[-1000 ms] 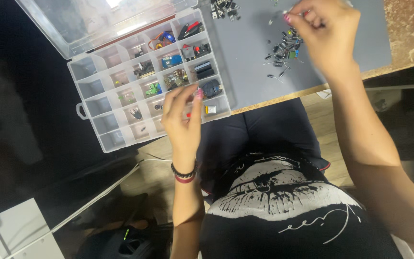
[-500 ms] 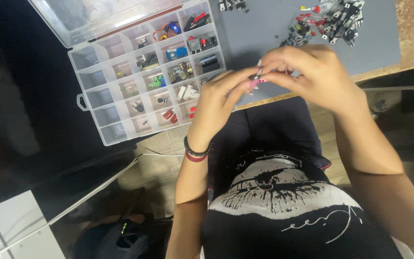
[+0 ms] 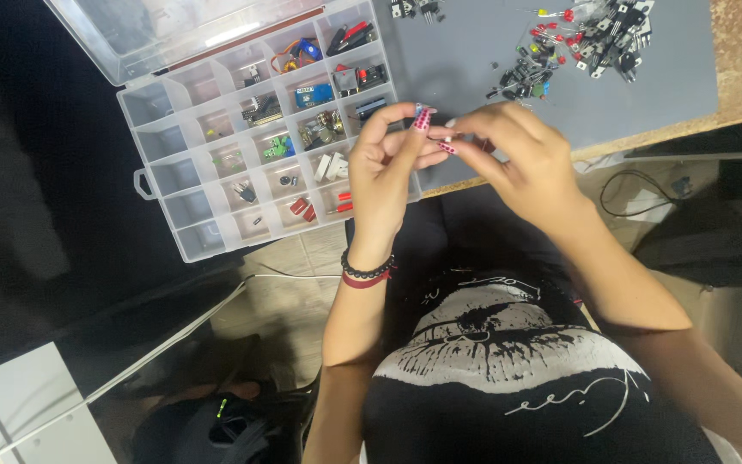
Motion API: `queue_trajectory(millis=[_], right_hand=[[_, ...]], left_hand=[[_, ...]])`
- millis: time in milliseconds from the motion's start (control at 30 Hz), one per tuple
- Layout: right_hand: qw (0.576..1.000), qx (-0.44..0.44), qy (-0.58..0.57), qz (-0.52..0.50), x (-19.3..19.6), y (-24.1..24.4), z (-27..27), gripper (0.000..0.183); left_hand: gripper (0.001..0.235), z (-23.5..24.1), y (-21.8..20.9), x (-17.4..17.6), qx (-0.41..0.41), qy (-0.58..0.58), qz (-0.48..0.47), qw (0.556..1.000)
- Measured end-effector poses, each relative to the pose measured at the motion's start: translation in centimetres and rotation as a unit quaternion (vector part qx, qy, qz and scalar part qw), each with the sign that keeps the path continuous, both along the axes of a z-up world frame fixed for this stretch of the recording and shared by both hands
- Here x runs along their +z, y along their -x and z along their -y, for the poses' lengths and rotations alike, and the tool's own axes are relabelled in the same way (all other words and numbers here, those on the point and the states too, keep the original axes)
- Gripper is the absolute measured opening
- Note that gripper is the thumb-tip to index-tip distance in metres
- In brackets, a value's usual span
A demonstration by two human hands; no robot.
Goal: The person sits cross-legged and sorts small electronic components from a pile on a gray mat into a compartmentalized plastic organizer. They pick up items like resistors, capacitors, and diodes, inspect them, and place them into specific compartments.
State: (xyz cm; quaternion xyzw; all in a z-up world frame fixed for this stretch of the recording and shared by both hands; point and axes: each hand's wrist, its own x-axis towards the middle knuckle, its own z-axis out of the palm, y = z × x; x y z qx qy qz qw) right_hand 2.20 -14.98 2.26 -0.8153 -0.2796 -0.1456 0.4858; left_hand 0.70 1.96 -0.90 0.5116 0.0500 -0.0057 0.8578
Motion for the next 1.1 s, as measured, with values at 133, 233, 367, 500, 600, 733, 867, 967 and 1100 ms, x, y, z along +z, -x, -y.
queue_trajectory(millis=[133,233,367,500,600,733,867,967,1100], right_hand=[[0.998,-0.01,0.01,0.054,0.2,0.0,-0.4,0.017],[0.994,-0.024,0.016,0.106,-0.7,0.1,-0.6,0.021],[0.981,-0.051,-0.005,0.189,-1.6,0.1,-0.8,0.017],[0.972,-0.079,-0.014,0.222,-2.7,0.2,-0.5,0.01],[0.978,-0.086,-0.02,0.187,-3.1,0.4,-0.6,0.007],[0.985,-0.094,-0.033,0.144,-2.5,0.6,-1.0,0.018],[0.988,-0.057,-0.13,-0.057,-1.5,0.9,-1.3,0.031],[0.919,-0.024,-0.297,-0.257,-3.0,1.6,-1.7,0.034],[0.805,-0.008,-0.432,-0.407,-2.3,1.9,-2.1,0.04]], left_hand=[[0.026,0.2,0.2,-0.4,0.027,-0.014,-0.011,0.999],[0.024,0.6,0.3,-0.8,0.047,-0.027,-0.021,0.998],[0.023,1.2,0.4,-1.0,0.055,-0.022,-0.015,0.998],[0.019,1.4,0.4,0.1,0.045,-0.023,-0.007,0.999],[0.018,1.1,0.4,0.0,0.042,-0.02,0.002,0.999],[0.017,1.4,0.6,0.8,0.041,-0.027,0.02,0.999],[0.014,1.5,0.5,0.5,0.058,-0.042,0.082,0.994],[0.014,1.6,0.6,0.4,0.06,-0.062,0.097,0.992],[0.013,2.0,0.7,-0.2,0.077,-0.084,0.109,0.988]])
